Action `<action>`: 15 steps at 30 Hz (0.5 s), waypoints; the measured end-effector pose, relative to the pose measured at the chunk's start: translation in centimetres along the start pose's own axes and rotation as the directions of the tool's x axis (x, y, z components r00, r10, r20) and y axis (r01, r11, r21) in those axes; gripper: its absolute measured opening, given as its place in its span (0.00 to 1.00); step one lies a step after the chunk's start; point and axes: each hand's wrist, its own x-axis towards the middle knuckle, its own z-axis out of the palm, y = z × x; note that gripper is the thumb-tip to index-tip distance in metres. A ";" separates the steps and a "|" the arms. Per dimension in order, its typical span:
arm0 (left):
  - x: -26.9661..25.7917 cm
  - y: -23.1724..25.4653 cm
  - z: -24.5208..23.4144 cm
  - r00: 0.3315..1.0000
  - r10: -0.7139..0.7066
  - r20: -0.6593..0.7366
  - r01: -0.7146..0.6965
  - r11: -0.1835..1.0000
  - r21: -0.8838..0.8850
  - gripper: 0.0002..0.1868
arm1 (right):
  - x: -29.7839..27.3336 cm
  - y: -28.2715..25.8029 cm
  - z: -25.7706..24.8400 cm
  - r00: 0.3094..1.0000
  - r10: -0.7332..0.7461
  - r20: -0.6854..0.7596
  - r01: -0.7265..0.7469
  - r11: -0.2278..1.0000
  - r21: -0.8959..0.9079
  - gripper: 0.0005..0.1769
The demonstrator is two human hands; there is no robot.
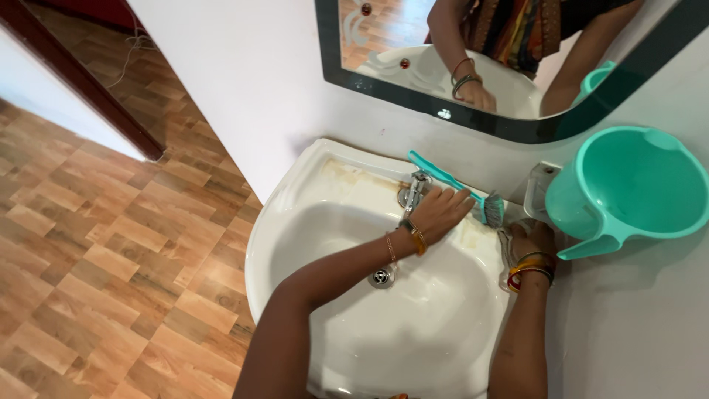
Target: The person cleans a white bathroom sink using a cloth and a brush. They wipe the basin, faucet, and surrounding areas, occasionally rinsing the cloth under running water.
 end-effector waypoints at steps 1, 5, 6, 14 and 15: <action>-1.5 0.5 -1.1 0.998 -0.024 0.050 0.027 0.998 -0.058 0.21 | 0.1 0.1 -0.1 1.000 -0.007 -0.001 0.007 1.000 0.006 0.38; -6.6 1.5 -5.5 0.943 -0.274 0.188 0.314 0.920 -0.233 0.20 | 0.2 0.3 -0.1 0.996 -0.080 -0.044 0.081 0.996 0.026 0.39; -7.7 1.2 -6.6 0.897 -0.363 0.254 0.424 0.868 -0.259 0.22 | 0.2 0.3 -0.1 0.997 -0.073 -0.035 0.073 0.997 0.018 0.39; -12.9 -0.5 -15.4 0.422 -0.882 -0.209 0.672 0.459 -0.581 0.48 | -1.8 -1.2 -1.7 0.995 -0.092 -0.034 0.093 0.995 0.031 0.41; -13.3 -0.1 -16.6 0.499 -0.849 -0.174 0.684 0.509 -0.522 0.42 | -2.0 -1.2 -1.8 0.995 -0.095 -0.033 0.096 0.995 0.028 0.41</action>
